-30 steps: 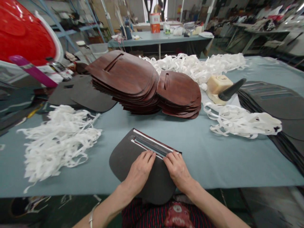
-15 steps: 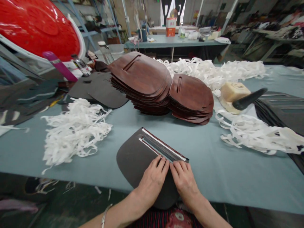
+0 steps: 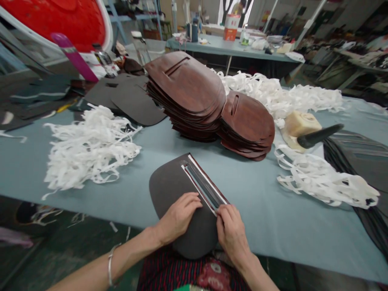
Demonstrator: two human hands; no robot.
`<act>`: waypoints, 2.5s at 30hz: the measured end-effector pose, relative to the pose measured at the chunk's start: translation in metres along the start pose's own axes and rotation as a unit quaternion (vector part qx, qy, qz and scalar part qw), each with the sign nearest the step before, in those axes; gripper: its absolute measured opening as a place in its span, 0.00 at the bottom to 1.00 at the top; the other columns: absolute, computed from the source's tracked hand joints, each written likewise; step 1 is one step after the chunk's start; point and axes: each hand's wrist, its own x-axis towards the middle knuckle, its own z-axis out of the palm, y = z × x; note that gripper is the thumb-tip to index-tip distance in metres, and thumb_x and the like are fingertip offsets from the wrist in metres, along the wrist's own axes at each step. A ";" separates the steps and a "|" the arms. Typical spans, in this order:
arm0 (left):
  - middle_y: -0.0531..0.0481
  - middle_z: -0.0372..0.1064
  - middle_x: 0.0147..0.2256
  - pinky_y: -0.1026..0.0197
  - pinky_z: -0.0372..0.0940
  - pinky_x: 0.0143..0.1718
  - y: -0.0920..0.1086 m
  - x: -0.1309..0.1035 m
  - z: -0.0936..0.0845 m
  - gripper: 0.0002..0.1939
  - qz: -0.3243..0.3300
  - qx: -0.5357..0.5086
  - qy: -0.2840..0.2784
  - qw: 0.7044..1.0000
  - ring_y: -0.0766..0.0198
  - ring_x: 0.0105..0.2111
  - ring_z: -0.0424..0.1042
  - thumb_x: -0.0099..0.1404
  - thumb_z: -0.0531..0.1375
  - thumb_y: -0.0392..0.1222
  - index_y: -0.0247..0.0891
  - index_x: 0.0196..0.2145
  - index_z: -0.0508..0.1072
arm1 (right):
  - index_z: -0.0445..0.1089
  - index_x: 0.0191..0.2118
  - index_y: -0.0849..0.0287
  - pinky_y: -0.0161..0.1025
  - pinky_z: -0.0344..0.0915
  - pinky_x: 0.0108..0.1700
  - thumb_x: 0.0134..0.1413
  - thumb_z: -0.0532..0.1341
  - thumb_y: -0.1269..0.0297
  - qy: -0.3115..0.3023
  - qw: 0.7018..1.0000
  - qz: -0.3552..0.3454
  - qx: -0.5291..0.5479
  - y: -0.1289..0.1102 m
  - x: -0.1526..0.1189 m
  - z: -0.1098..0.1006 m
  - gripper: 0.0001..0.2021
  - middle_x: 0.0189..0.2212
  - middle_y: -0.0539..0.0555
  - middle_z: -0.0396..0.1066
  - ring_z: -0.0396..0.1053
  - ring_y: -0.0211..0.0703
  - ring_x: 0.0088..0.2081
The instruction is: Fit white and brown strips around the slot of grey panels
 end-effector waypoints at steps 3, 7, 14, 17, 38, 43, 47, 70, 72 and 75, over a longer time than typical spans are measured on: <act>0.43 0.66 0.45 0.49 0.62 0.54 -0.020 0.004 -0.011 0.12 -0.081 -0.002 0.090 0.993 0.59 0.53 0.63 0.67 0.48 0.31 0.37 0.44 0.68 | 0.66 0.40 0.61 0.41 0.60 0.40 0.59 0.48 0.77 0.024 0.999 0.005 0.035 0.000 0.024 0.003 0.11 0.34 0.56 0.67 0.62 0.44 0.37; 0.44 0.66 0.46 0.46 0.61 0.54 -0.053 0.009 -0.019 0.14 -0.109 0.068 0.124 0.984 0.57 0.53 0.62 0.66 0.49 0.31 0.37 0.47 0.67 | 0.66 0.43 0.62 0.42 0.61 0.44 0.58 0.50 0.77 0.002 1.000 -0.012 0.012 -0.012 0.067 0.025 0.12 0.37 0.58 0.67 0.62 0.46 0.40; 0.44 0.68 0.46 0.50 0.60 0.54 -0.070 0.008 -0.013 0.13 -0.098 0.100 0.120 0.983 0.57 0.54 0.62 0.66 0.48 0.30 0.37 0.44 0.68 | 0.68 0.42 0.62 0.46 0.61 0.44 0.55 0.51 0.80 -0.047 0.988 0.020 -0.144 -0.048 0.107 0.063 0.14 0.37 0.59 0.66 0.61 0.50 0.40; 0.43 0.66 0.50 0.50 0.58 0.55 -0.065 0.008 -0.015 0.17 -0.116 0.113 0.104 0.981 0.58 0.55 0.60 0.64 0.48 0.29 0.38 0.49 0.66 | 0.69 0.41 0.63 0.46 0.61 0.43 0.55 0.50 0.80 -0.042 0.983 0.011 -0.178 -0.056 0.106 0.070 0.13 0.37 0.60 0.66 0.60 0.50 0.39; 0.48 0.63 0.56 0.47 0.55 0.52 -0.060 0.014 -0.018 0.22 -0.085 0.193 0.026 0.977 0.53 0.56 0.58 0.65 0.49 0.31 0.43 0.55 0.64 | 0.68 0.46 0.70 0.50 0.60 0.38 0.56 0.47 0.79 0.010 0.960 -0.095 -0.263 -0.025 0.005 0.030 0.17 0.39 0.66 0.66 0.61 0.55 0.39; 0.45 0.64 0.55 0.46 0.56 0.53 -0.061 0.013 -0.015 0.22 -0.072 0.196 0.033 0.977 0.53 0.56 0.58 0.64 0.49 0.30 0.41 0.55 0.64 | 0.69 0.44 0.69 0.49 0.60 0.39 0.59 0.47 0.77 -0.004 0.975 -0.084 -0.208 -0.017 -0.012 0.016 0.15 0.38 0.64 0.67 0.61 0.52 0.40; 0.43 0.66 0.52 0.48 0.57 0.54 -0.058 0.010 -0.008 0.19 -0.027 0.179 0.055 0.982 0.54 0.56 0.59 0.66 0.49 0.30 0.39 0.52 0.67 | 0.69 0.41 0.66 0.48 0.60 0.44 0.61 0.50 0.74 0.032 0.990 -0.050 -0.132 -0.013 -0.015 0.018 0.11 0.42 0.63 0.67 0.60 0.51 0.45; 0.46 0.63 0.53 0.41 0.51 0.61 0.033 -0.009 0.019 0.19 -0.015 0.052 -0.036 0.998 0.54 0.57 0.56 0.63 0.52 0.31 0.43 0.51 0.66 | 0.66 0.31 0.60 0.42 0.57 0.36 0.60 0.47 0.75 0.055 0.998 -0.025 0.002 -0.015 -0.015 0.016 0.13 0.27 0.54 0.64 0.59 0.44 0.33; 0.47 0.65 0.50 0.46 0.54 0.60 0.033 -0.009 0.009 0.17 -0.015 -0.003 -0.052 0.999 0.58 0.55 0.58 0.62 0.52 0.29 0.43 0.47 0.68 | 0.65 0.30 0.59 0.40 0.58 0.36 0.59 0.47 0.74 0.031 0.997 0.003 0.068 -0.013 -0.009 0.012 0.12 0.28 0.54 0.64 0.61 0.43 0.33; 0.48 0.67 0.45 0.53 0.61 0.53 0.024 -0.003 -0.009 0.13 -0.063 -0.045 -0.026 0.997 0.62 0.49 0.64 0.64 0.50 0.30 0.42 0.42 0.69 | 0.66 0.37 0.59 0.37 0.62 0.35 0.59 0.48 0.72 0.014 0.978 0.098 0.184 -0.009 0.012 0.006 0.10 0.30 0.53 0.67 0.65 0.40 0.33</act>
